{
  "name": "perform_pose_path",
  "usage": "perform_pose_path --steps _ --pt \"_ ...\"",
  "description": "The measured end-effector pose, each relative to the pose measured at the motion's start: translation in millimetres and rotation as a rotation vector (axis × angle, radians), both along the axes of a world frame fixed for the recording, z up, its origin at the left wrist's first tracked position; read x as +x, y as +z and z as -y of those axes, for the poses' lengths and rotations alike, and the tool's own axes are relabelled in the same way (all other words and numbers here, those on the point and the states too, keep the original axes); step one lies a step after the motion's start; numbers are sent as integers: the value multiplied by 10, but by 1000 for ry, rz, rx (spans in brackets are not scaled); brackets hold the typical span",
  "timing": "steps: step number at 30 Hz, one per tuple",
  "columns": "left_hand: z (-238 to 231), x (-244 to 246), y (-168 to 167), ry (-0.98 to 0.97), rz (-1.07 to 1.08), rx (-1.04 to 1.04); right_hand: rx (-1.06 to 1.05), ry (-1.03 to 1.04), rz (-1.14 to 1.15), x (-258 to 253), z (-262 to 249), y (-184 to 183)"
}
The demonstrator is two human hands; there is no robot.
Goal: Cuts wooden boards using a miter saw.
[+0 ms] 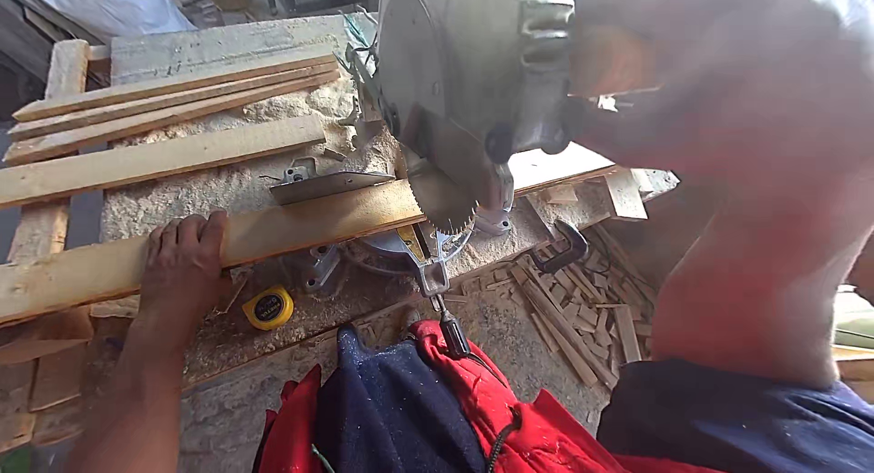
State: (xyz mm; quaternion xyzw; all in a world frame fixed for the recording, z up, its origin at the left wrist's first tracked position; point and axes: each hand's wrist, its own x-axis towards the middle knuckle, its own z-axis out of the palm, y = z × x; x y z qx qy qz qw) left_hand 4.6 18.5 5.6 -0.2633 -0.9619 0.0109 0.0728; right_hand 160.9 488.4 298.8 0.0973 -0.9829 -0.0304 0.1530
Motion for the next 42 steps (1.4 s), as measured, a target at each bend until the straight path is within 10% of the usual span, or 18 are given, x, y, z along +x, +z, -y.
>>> perform_pose_path --steps 15,42 --pt "11 8 6 -9 35 41 51 101 -344 349 180 -616" --pt "54 -31 -10 3 46 4 58 99 -372 356 123 -664"
